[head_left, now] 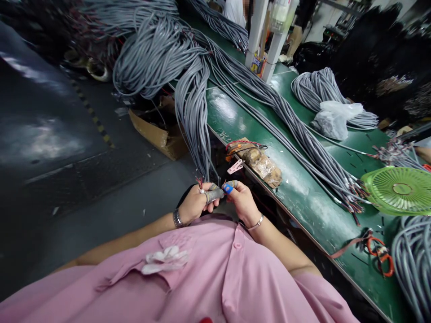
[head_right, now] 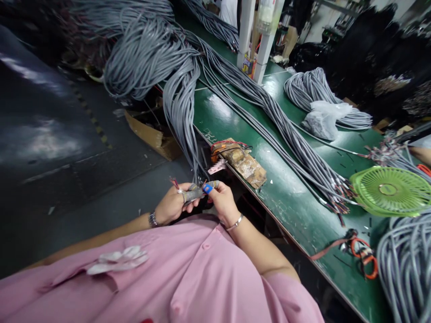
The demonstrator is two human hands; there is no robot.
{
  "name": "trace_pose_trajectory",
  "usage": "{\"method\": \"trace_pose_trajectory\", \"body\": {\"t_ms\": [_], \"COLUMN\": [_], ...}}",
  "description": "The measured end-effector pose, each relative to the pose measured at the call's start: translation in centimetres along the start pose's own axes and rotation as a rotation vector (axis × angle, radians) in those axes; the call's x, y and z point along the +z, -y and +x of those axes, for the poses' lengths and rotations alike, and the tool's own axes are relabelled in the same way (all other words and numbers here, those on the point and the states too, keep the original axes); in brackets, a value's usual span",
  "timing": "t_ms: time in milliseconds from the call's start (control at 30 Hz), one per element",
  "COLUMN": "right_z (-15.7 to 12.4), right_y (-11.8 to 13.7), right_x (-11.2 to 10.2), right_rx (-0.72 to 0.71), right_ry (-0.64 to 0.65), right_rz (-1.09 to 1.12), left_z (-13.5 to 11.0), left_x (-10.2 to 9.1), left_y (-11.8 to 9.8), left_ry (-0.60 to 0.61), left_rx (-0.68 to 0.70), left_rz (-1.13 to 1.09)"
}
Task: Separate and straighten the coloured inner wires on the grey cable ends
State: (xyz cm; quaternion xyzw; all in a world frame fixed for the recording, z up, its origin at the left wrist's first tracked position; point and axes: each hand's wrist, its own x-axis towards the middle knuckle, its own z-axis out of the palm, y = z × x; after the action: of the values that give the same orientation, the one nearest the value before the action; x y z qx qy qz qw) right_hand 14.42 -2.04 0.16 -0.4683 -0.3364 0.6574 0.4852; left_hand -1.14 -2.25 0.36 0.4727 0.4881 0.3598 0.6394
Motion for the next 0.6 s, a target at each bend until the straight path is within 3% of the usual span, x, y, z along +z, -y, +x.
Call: {"method": "trace_pose_trajectory", "body": {"t_ms": [233,400,600], "right_z": [1.0,2.4,4.1], "right_y": [0.1,1.0,2.1], "right_x": [-2.0,-3.3,-2.4], "right_rx": [0.018,0.016,0.013], "right_ry": [-0.008,0.005,0.161], "right_rz": [0.205,0.181,0.187], "left_z": [0.3,1.5,4.6], "left_x": [-1.2,-2.3,-2.9], "left_y": [-0.9,-1.8,-1.2], "left_ry": [0.057,0.223,0.446], "left_rx": [-0.021,-0.038,-0.080], "left_rz": [-0.105,-0.172,-0.281]}}
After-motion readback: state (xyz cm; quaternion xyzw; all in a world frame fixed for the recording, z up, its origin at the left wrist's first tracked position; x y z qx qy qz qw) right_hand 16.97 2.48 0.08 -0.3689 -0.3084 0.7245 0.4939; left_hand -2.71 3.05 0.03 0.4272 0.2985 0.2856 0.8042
